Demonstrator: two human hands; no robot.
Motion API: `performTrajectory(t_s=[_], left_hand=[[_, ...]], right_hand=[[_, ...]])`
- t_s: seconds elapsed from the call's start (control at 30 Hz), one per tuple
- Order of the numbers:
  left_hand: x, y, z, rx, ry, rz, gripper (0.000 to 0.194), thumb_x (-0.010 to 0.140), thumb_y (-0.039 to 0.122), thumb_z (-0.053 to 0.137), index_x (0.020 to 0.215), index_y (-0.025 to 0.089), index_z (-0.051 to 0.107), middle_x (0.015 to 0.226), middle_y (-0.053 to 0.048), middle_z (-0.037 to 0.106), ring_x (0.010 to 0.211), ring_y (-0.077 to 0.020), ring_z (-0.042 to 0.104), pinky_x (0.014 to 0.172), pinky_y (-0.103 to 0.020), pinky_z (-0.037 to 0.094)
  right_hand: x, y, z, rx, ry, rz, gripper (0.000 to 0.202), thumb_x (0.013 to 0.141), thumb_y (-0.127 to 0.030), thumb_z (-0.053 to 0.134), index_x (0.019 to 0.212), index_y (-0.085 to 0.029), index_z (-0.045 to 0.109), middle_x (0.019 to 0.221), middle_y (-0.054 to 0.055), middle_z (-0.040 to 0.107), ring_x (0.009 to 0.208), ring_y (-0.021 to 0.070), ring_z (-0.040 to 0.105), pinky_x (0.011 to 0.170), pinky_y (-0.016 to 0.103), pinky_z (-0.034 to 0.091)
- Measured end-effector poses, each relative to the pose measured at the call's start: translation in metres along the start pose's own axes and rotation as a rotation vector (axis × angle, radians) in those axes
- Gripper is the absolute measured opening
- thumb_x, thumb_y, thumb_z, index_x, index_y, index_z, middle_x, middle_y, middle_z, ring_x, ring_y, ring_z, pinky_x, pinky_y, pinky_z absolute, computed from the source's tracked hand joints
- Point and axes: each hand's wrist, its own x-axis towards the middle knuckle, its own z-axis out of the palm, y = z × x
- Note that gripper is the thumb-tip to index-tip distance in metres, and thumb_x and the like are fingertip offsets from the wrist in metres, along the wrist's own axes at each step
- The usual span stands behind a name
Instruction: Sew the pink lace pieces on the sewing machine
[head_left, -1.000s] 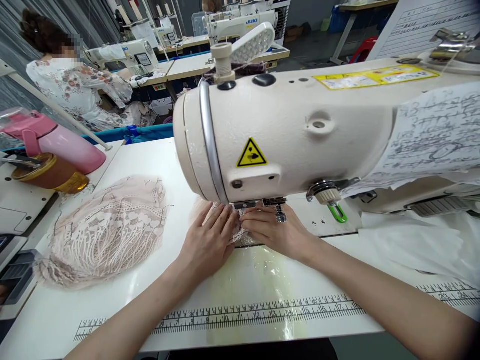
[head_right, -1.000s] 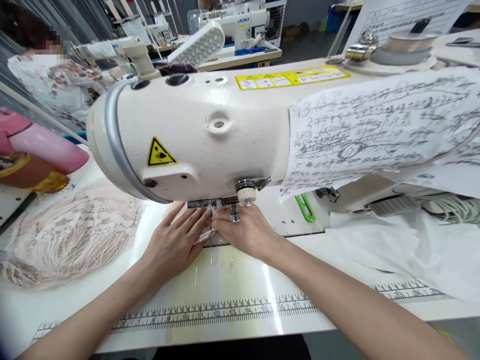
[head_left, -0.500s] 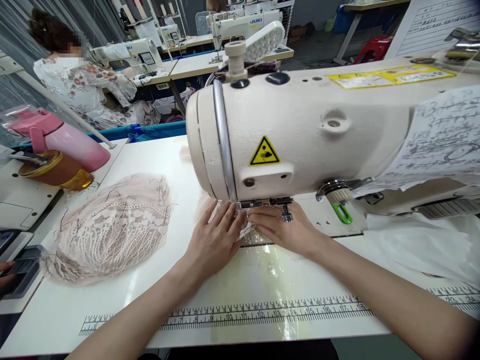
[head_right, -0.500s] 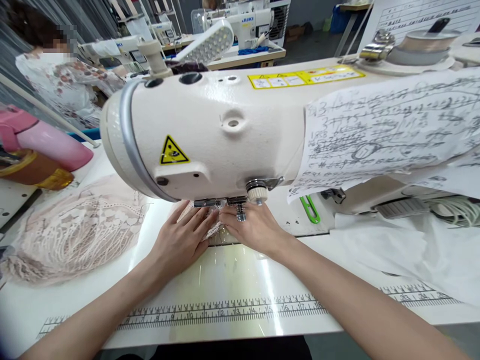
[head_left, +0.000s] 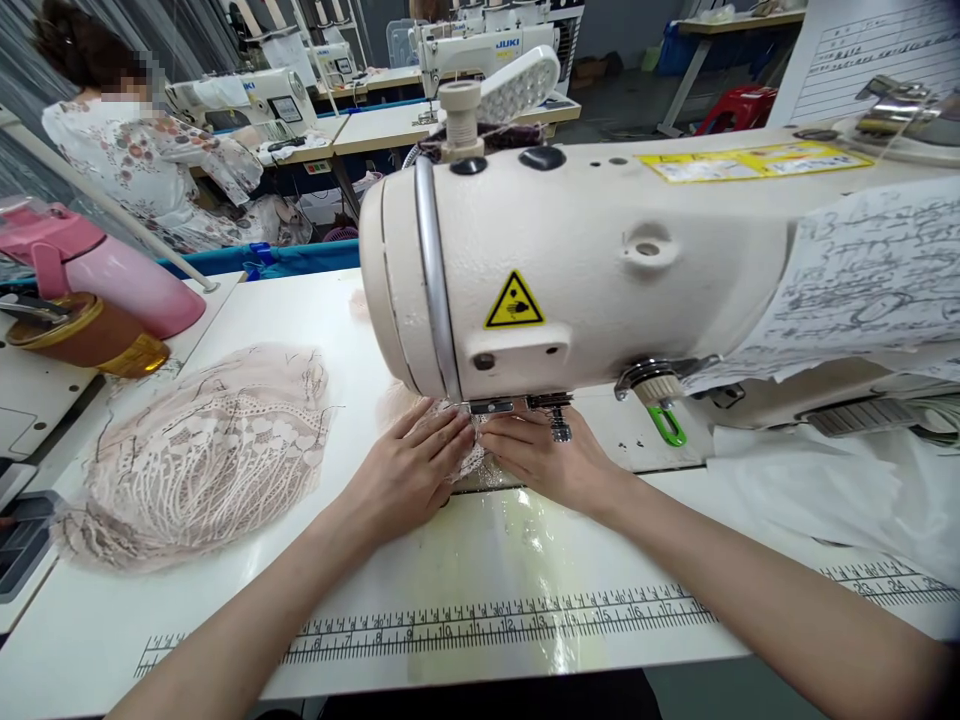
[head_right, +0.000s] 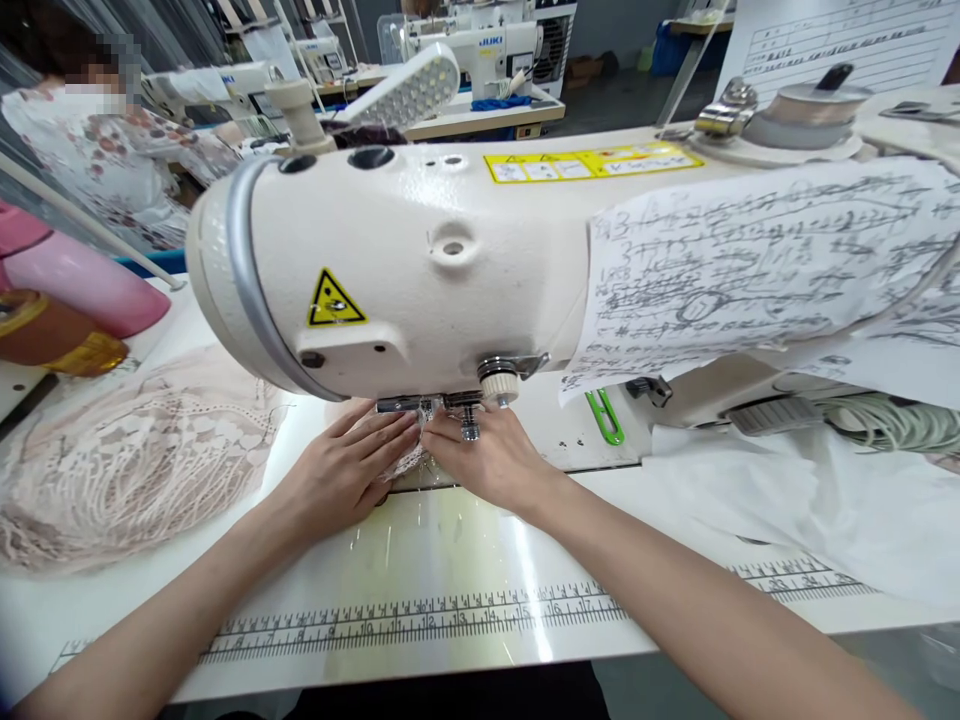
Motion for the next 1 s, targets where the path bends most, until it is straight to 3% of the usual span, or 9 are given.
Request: performTrajectory(t_s=[0.17,0.33,0.47,0.63,0.8,1.0], left_hand=[[0.000,-0.002,0.000,-0.021,-0.007,-0.023,0.043,0.094,0.022,0.039,0.133,0.012,0.053,0.137,-0.009,0.054,0.127,-0.0241,0.052,0.113,-0.048,0.035],[0.000,-0.004,0.001,0.007,-0.004,-0.030,0.044,0.092,0.020,0.038,0.133,0.012,0.053,0.137,-0.009,0.055,0.126,-0.0240,0.053,0.112,-0.047,0.037],[0.000,-0.004,0.001,0.017,-0.007,-0.030,0.044,0.092,0.020,0.038,0.131,0.009,0.054,0.134,-0.011,0.056,0.125,-0.0253,0.054,0.110,-0.049,0.039],[0.000,-0.005,0.001,0.034,-0.005,-0.038,0.044,0.091,0.018,0.037,0.130,0.009,0.056,0.133,-0.011,0.057,0.125,-0.0253,0.054,0.110,-0.048,0.039],[0.000,-0.005,0.001,0.045,-0.017,-0.050,0.045,0.090,0.020,0.038,0.131,0.012,0.055,0.134,-0.009,0.058,0.126,-0.0237,0.053,0.112,-0.046,0.037],[0.000,-0.003,0.003,0.099,-0.014,-0.052,0.043,0.092,0.021,0.037,0.130,0.009,0.055,0.133,-0.011,0.058,0.126,-0.0260,0.053,0.111,-0.047,0.037]], right_hand=[[-0.003,-0.008,0.002,-0.120,0.045,0.004,0.022,0.090,-0.011,0.049,0.097,-0.026,0.063,0.104,-0.001,0.070,0.086,0.0192,0.063,0.069,0.036,0.039],[0.002,-0.013,-0.004,-0.154,0.110,-0.012,0.024,0.092,-0.009,0.047,0.098,-0.024,0.064,0.102,-0.002,0.071,0.081,0.0162,0.060,0.068,0.036,0.035],[0.006,-0.014,-0.005,-0.123,0.075,-0.067,0.020,0.092,-0.010,0.048,0.097,-0.022,0.064,0.095,-0.001,0.070,0.089,0.0149,0.057,0.064,0.031,0.034],[0.008,-0.018,-0.003,-0.125,0.118,-0.148,0.026,0.088,-0.001,0.047,0.100,-0.019,0.061,0.090,-0.003,0.070,0.090,0.0117,0.058,0.058,0.029,0.031],[0.009,-0.020,-0.007,-0.113,0.118,-0.168,0.025,0.090,-0.001,0.046,0.098,-0.019,0.060,0.088,-0.003,0.071,0.089,0.0111,0.059,0.060,0.028,0.034],[0.011,-0.021,-0.010,-0.120,0.124,-0.158,0.025,0.089,0.001,0.044,0.094,-0.019,0.060,0.087,-0.003,0.071,0.086,0.0106,0.059,0.061,0.028,0.035]])
